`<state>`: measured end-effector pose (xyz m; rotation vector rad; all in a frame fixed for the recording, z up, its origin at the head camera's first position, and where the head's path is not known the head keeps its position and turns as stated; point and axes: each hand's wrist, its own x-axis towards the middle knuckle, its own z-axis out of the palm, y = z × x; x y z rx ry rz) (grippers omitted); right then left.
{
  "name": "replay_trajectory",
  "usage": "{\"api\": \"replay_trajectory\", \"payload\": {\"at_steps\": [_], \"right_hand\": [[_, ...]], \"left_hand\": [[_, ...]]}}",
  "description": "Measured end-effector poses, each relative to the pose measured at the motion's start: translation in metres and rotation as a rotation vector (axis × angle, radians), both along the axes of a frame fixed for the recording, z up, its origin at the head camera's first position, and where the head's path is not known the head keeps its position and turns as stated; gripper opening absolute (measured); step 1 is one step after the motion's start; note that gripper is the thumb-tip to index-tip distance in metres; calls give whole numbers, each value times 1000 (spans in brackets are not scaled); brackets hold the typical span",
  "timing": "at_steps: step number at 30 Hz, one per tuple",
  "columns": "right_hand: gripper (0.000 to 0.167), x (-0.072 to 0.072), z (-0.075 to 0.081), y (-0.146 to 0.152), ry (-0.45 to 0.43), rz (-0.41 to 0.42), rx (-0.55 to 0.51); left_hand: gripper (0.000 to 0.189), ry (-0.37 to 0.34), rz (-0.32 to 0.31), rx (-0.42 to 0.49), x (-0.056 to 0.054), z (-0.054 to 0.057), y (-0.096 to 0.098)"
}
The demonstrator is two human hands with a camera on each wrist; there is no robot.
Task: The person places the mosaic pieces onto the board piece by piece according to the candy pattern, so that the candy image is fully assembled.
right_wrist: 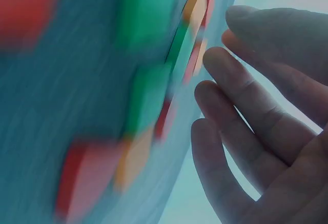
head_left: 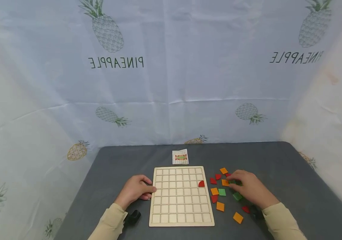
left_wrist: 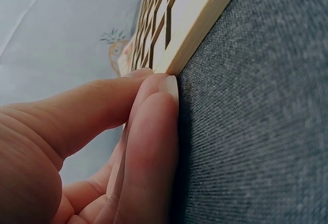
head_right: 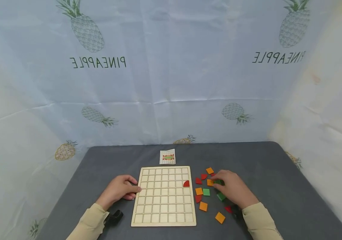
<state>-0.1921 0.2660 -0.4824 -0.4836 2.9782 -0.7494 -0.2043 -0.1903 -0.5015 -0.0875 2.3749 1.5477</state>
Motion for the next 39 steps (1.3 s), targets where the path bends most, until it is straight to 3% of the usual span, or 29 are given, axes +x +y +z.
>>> {"api": "replay_trajectory", "payload": {"at_steps": [7,12,29,39], "right_hand": [[21,13,-2,52,0,-79,34],[27,14,-6,68,-42,-128,46],[33,9,-7,62,-89,-226,58],[34,6,-4,63,-119,-230,79]], "left_hand": [[41,-19,12,-6,0,1,-1],[41,-24,17,-3,0,1,-2],[42,-18,-4,21,2,0,-4],[41,-11,5,14,1,-3,-4]]}}
